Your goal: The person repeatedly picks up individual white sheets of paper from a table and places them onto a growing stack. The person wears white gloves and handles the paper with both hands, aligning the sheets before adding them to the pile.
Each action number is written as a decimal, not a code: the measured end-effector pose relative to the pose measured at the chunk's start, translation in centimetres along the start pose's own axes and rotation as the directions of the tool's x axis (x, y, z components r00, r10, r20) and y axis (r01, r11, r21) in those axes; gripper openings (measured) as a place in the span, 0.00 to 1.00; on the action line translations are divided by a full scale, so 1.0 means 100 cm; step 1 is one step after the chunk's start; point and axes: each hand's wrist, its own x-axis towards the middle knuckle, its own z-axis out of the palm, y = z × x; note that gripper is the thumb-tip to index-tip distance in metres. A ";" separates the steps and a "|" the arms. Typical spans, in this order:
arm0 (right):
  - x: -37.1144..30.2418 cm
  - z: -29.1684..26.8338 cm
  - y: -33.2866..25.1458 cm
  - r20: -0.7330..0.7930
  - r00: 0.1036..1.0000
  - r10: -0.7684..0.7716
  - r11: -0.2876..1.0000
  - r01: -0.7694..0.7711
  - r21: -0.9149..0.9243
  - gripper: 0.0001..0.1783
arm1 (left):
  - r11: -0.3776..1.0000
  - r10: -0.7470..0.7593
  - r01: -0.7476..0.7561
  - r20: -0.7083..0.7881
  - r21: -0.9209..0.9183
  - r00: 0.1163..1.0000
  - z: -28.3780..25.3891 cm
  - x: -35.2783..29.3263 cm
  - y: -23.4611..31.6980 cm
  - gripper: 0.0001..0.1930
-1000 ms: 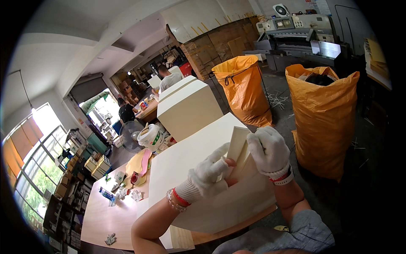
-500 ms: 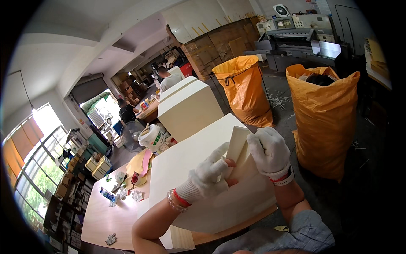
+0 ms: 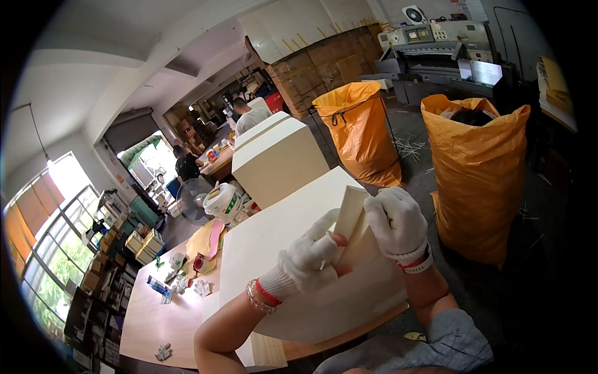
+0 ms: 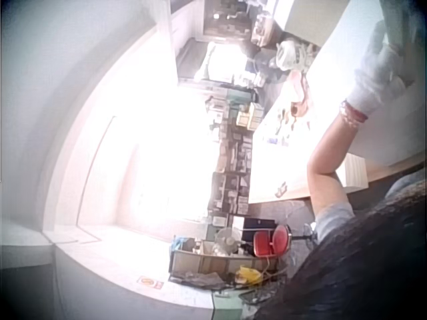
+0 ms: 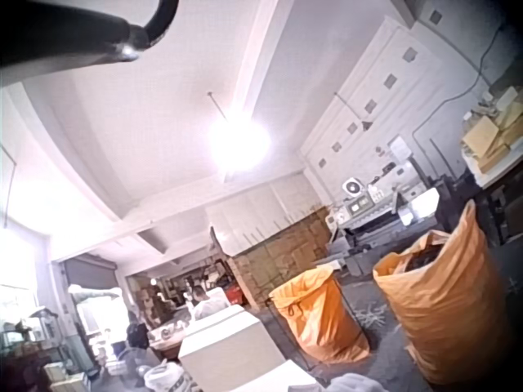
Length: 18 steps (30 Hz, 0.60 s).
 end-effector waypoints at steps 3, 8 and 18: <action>-0.002 -0.001 0.003 0.008 1.000 0.019 1.000 -0.019 0.015 0.15 | 1.000 -0.004 0.004 -0.033 -0.013 0.999 0.000 0.001 0.002 0.22; -0.001 -0.001 0.001 -0.010 0.999 0.051 0.998 -0.051 0.023 0.16 | 0.999 -0.051 0.051 -0.033 -0.015 0.998 0.002 -0.003 -0.004 0.23; -0.002 0.000 0.003 0.003 1.000 0.022 1.000 -0.022 0.006 0.14 | 0.999 0.002 0.002 0.070 -0.053 0.998 0.001 -0.005 -0.016 0.17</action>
